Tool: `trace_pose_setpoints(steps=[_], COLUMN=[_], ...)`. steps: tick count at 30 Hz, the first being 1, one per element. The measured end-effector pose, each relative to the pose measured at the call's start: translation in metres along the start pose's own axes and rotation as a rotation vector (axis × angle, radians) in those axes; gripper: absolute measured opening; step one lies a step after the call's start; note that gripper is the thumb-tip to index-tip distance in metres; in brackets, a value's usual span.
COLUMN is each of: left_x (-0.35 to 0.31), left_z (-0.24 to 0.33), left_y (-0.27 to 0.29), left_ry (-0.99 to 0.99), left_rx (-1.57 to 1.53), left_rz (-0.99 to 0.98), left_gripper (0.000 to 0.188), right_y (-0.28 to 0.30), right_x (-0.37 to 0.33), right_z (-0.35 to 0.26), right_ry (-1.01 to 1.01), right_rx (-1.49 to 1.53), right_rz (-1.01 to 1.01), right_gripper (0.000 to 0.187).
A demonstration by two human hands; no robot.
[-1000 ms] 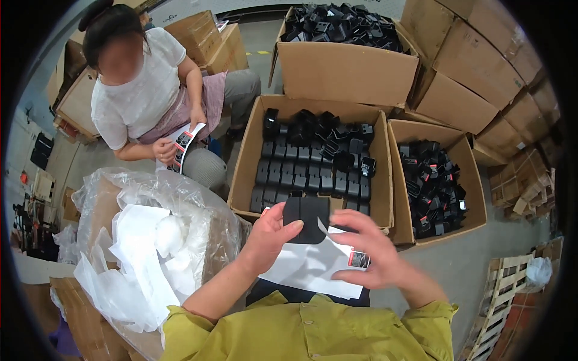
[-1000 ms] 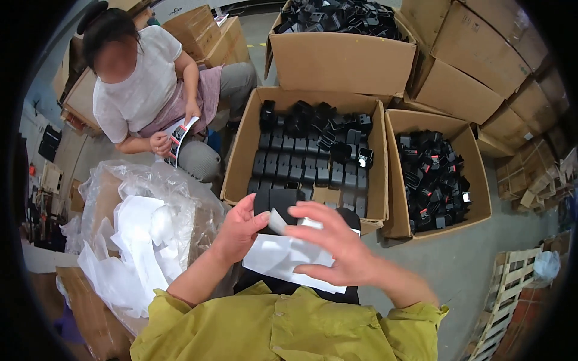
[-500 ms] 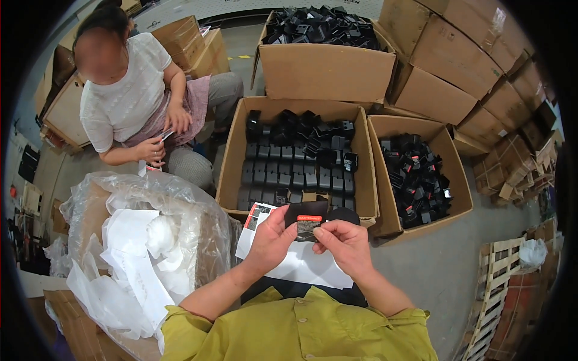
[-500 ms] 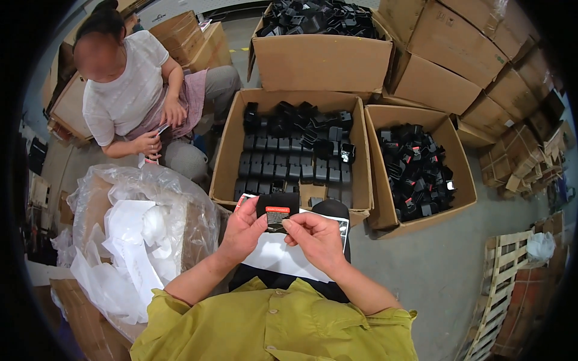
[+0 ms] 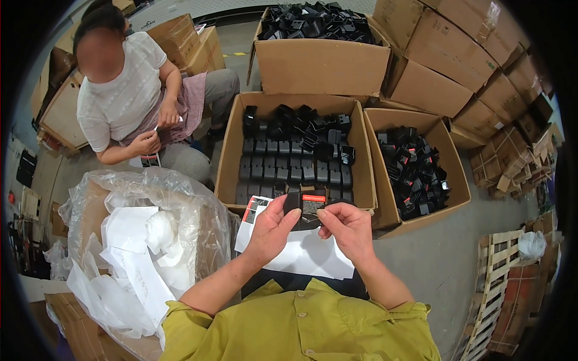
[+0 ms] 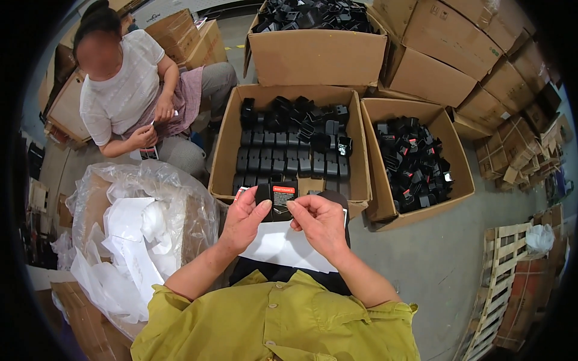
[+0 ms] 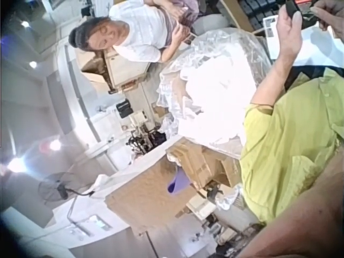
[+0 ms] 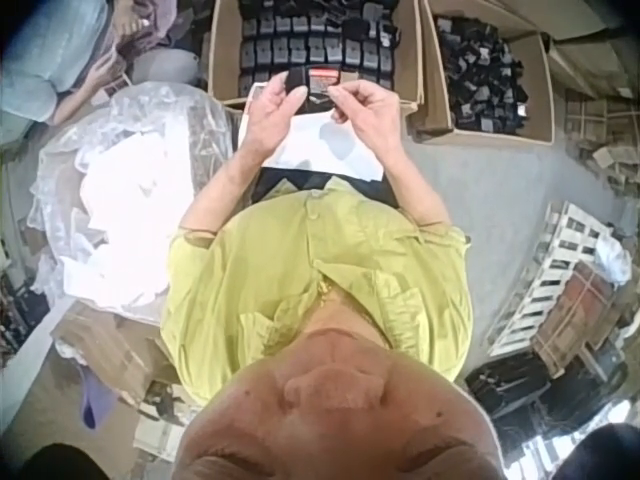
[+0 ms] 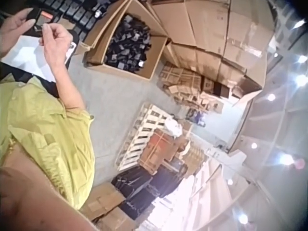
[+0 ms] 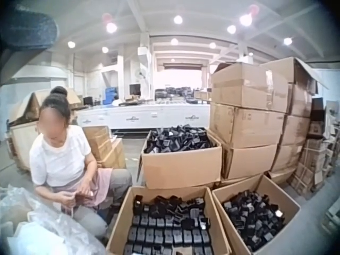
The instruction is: Peeling labels from a sheet and applying them to small black plastic components in a warehouse environment.
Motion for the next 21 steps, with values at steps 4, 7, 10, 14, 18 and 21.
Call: trace_pose_setpoints(steps=[4, 7, 10, 14, 18, 21], left_x=[-0.0007, -0.0012, -0.0013, -0.0015, -0.0018, -0.0036], left_z=[-0.004, -0.0046, -0.0036, -0.005, -0.0037, -0.001], left_y=[0.0023, 0.0029, 0.0026, 0.0034, 0.0022, 0.0015], left_ry=[0.012, 0.021, 0.022, 0.027, 0.024, -0.001], left_rx=[0.017, 0.035, 0.033, 0.047, 0.065, 0.078], left_rz=[-0.015, 0.0, 0.006, 0.017, 0.037, 0.079], left_gripper=[0.032, 0.032, 0.032, 0.032, 0.032, 0.032], right_y=[-0.0008, -0.0012, -0.0013, -0.0015, -0.001, -0.0015], right_x=[0.0001, 0.0003, 0.0009, 0.0022, 0.0035, 0.0043], right_z=[0.0, 0.0002, -0.0003, -0.0005, 0.0005, 0.0006], right_ry=[0.0, 0.006, 0.007, 0.017, 0.017, 0.021], right_rx=[-0.023, -0.027, -0.041, -0.055, -0.05, -0.058], right_rz=[0.002, -0.005, -0.008, -0.008, 0.001, 0.002], right_gripper=[0.013, 0.014, 0.015, 0.012, 0.012, 0.012])
Point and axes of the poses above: each hand's wrist, its own x-axis towards the middle knuckle, its own y-axis out of the back of the hand, z = x × y, the point moved 5 cm from there along x, towards the middle knuckle, and after that the axes turned 6 degrees about z, right-handed, at the moved point
